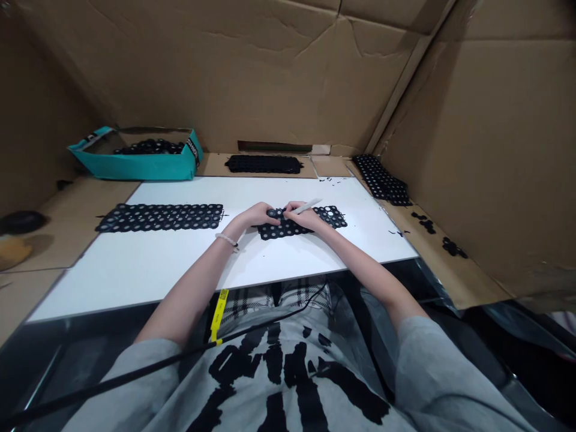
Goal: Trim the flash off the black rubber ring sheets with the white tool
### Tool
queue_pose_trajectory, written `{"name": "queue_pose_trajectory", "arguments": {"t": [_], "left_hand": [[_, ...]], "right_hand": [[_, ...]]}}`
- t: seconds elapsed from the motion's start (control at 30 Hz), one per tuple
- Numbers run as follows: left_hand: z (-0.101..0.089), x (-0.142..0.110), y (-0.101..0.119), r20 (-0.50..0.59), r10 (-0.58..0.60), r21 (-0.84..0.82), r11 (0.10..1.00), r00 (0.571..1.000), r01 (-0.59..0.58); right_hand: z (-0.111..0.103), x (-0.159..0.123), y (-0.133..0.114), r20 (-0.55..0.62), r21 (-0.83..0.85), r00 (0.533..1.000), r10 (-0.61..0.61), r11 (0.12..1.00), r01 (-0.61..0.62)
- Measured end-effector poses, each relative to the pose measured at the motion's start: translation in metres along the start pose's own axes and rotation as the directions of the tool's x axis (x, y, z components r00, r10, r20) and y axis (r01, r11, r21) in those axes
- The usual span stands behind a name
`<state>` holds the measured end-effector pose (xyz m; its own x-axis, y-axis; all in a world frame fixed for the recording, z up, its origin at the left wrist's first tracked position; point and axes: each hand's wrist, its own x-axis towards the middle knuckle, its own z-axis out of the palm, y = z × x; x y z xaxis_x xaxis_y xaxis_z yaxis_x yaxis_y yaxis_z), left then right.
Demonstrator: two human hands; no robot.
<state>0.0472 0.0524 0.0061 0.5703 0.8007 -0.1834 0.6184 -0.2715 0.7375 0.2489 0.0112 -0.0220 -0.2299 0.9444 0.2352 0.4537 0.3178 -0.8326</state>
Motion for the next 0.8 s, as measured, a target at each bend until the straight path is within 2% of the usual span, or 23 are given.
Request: {"name": "queue_pose_trajectory", "arguments": {"t": [0.27, 0.5, 0.67, 0.8], "left_hand": [[0.0, 0.002, 0.0, -0.002, -0.075, -0.057, 0.996, 0.997, 0.075], [0.001, 0.003, -0.003, -0.006, -0.068, -0.109, 0.992, 0.998, 0.067], [-0.005, 0.007, -0.015, 0.114, -0.02, -0.171, 0.984, 0.993, 0.04], [-0.01, 0.007, -0.016, 0.163, -0.015, -0.184, 0.982, 0.986, 0.045]], "right_hand": [[-0.001, 0.002, 0.002, -0.049, 0.031, 0.999, 0.005, 1.0, -0.004], [0.003, 0.001, 0.007, -0.041, -0.014, 0.999, -0.015, 1.0, 0.015], [0.014, -0.001, 0.009, -0.06, -0.224, 0.995, -0.078, 0.973, 0.062], [0.015, 0.0, 0.005, -0.056, -0.26, 0.994, -0.095, 0.963, 0.078]]}}
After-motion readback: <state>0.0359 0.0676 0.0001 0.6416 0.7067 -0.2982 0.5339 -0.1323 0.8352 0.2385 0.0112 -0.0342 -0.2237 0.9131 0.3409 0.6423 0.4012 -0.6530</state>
